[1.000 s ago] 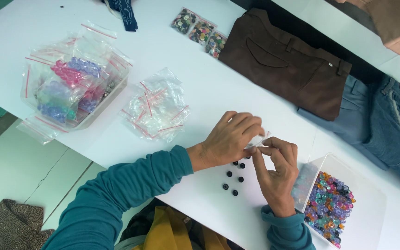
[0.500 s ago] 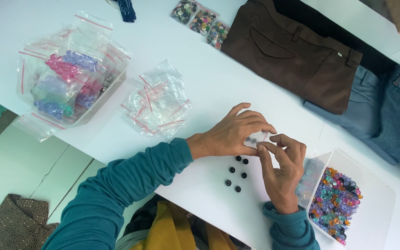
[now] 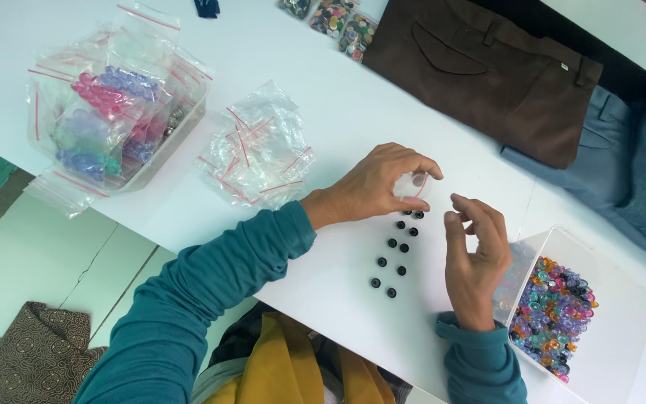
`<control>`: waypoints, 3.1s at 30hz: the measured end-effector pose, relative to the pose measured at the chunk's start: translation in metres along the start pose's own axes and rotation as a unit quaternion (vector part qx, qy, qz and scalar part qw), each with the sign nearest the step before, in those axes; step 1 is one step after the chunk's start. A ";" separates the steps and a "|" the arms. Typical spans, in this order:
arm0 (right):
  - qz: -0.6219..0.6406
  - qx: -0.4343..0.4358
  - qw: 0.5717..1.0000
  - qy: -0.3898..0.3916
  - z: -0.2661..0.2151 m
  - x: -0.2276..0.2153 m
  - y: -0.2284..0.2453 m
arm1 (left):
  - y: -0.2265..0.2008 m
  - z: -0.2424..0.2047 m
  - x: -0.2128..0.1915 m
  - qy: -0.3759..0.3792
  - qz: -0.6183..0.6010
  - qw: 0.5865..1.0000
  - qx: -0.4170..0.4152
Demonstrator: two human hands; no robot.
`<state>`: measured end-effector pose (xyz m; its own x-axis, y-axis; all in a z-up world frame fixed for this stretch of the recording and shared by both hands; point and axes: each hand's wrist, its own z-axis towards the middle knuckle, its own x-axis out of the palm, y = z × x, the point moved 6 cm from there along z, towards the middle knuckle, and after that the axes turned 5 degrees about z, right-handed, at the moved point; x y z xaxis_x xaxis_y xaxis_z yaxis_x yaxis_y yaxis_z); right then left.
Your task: Sort small buttons from a container and place them into small plastic bags
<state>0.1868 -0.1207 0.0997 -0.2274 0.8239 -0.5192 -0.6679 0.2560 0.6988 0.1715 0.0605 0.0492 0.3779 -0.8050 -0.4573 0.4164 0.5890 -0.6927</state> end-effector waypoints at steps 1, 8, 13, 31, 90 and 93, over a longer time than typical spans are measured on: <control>0.000 0.001 1.000 0.000 -0.001 0.003 -0.006 | 0.002 0.000 0.000 0.000 -0.001 1.000 0.000; -0.097 0.117 0.984 0.091 -0.007 0.030 -0.050 | 0.010 -0.002 0.009 0.015 0.036 0.999 -0.005; -0.012 0.007 1.000 0.007 0.001 0.011 -0.004 | 0.002 -0.006 0.006 0.010 0.034 0.999 -0.008; -0.047 -0.086 0.995 -0.002 -0.001 0.017 0.003 | 0.009 -0.012 0.028 0.063 0.023 0.998 0.001; 0.043 -0.047 0.998 -0.019 0.000 0.010 -0.004 | 0.000 -0.006 0.001 0.106 0.050 0.993 -0.029; 0.034 -0.022 0.999 -0.008 -0.002 0.009 -0.010 | 0.003 -0.002 -0.008 0.095 0.062 0.993 -0.031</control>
<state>0.1904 -0.1173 0.0873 -0.2632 0.8464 -0.4630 -0.6812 0.1768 0.7105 0.1685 0.0688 0.0495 0.2573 -0.7293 -0.6340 0.3226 0.6832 -0.6551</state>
